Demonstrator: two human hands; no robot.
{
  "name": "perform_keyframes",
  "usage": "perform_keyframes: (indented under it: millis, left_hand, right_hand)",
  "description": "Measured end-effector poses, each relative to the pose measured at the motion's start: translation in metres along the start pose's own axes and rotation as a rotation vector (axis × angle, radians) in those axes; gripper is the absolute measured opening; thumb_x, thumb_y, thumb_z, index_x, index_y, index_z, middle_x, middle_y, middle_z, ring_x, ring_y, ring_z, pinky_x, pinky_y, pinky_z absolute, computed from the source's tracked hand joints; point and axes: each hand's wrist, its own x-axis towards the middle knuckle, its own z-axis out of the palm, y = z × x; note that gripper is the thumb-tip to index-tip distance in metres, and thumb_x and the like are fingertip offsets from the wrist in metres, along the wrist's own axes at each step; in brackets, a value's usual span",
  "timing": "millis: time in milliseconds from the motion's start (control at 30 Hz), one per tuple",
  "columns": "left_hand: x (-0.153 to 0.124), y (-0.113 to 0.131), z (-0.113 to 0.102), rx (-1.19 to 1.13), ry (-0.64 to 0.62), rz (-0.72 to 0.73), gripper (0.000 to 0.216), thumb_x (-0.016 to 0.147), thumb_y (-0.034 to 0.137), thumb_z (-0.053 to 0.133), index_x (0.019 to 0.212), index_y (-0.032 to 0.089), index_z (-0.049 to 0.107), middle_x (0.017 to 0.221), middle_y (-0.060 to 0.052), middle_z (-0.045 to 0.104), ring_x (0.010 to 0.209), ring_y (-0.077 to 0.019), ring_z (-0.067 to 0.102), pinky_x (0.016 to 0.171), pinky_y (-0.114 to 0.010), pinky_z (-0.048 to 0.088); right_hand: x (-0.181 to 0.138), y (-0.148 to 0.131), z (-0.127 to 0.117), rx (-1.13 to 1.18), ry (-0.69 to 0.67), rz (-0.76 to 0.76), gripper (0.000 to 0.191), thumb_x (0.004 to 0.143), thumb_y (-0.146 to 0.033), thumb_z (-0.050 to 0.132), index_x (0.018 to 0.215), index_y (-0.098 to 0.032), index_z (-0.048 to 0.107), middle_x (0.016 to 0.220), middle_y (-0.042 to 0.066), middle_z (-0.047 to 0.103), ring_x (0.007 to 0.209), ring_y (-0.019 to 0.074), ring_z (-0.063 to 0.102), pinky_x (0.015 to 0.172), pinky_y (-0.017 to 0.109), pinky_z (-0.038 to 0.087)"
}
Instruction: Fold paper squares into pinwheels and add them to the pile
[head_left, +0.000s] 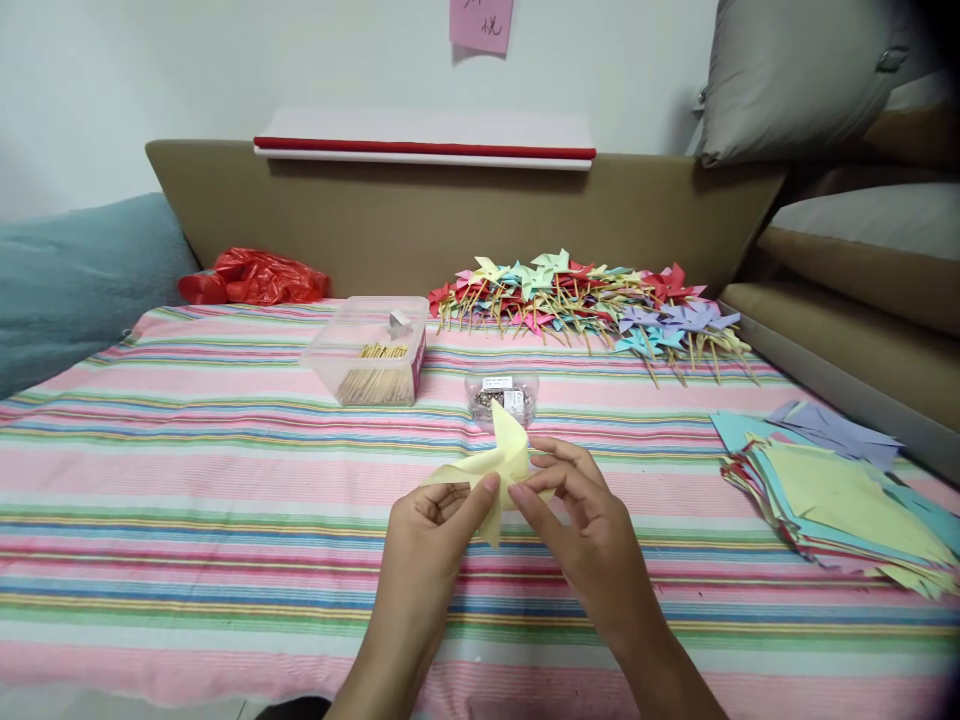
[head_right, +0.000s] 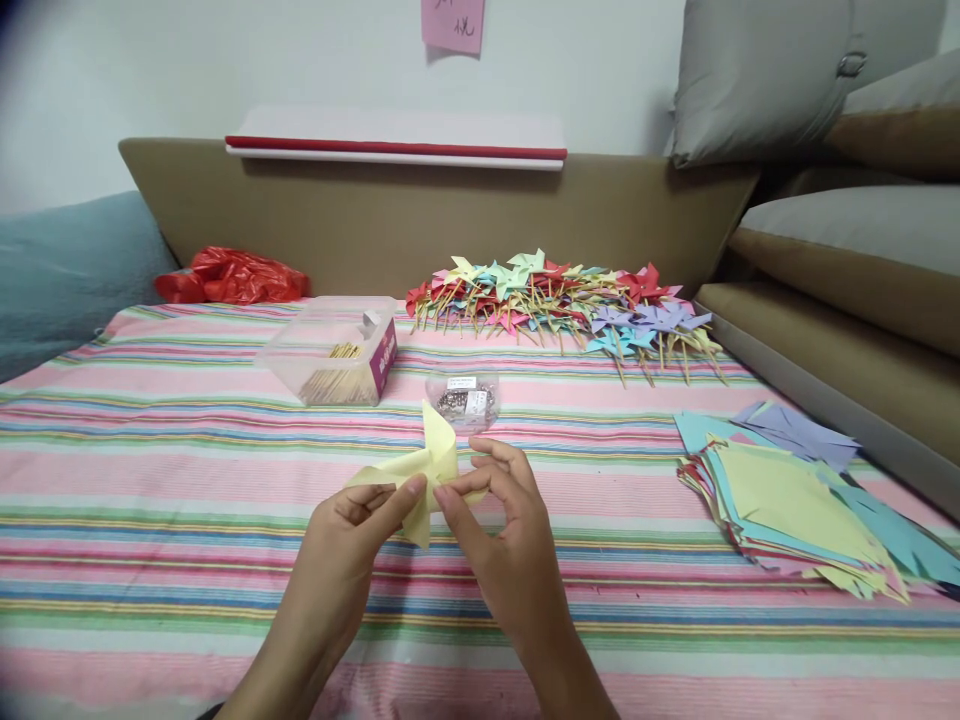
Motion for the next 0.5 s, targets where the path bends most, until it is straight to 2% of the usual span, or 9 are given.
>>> perform_keyframes:
  millis: [233,367,500]
  left_hand:
    - [-0.0008,0.0005,0.0014,-0.009,-0.016,0.0,0.026,0.074,0.039,0.083,0.087,0.017,0.082,0.075,-0.006,0.077,0.072,-0.0161,0.065,0.066,-0.021,0.05]
    - [-0.0002,0.0002,0.0018,0.033,0.0,0.007,0.025,0.073,0.039,0.083,0.08,0.016,0.081,0.078,-0.006,0.076,0.074,-0.0158,0.064,0.066,-0.021,0.05]
    - [-0.0005,-0.0002,0.0014,0.088,0.017,0.014,0.028,0.073,0.042,0.082,0.072,0.014,0.076,0.071,-0.004,0.071,0.071,-0.0155,0.062,0.063,-0.021,0.048]
  right_hand:
    - [-0.0002,-0.0021,0.0038,-0.009,0.043,-0.023,0.016,0.085,-0.036,0.071,0.076,-0.023,0.068,0.12,0.009,0.057,0.125,0.0291,0.053,0.107,0.049,0.041]
    - [-0.0002,-0.0036,0.0053,-0.008,0.059,-0.028,0.016,0.086,-0.035,0.071,0.077,-0.023,0.066,0.119,0.009,0.057,0.124,0.0285,0.054,0.106,0.048,0.042]
    - [-0.0008,-0.0049,0.0063,-0.019,0.062,-0.026,0.016,0.086,-0.034,0.071,0.076,-0.023,0.066,0.119,0.009,0.058,0.125,0.0281,0.053,0.104,0.046,0.044]
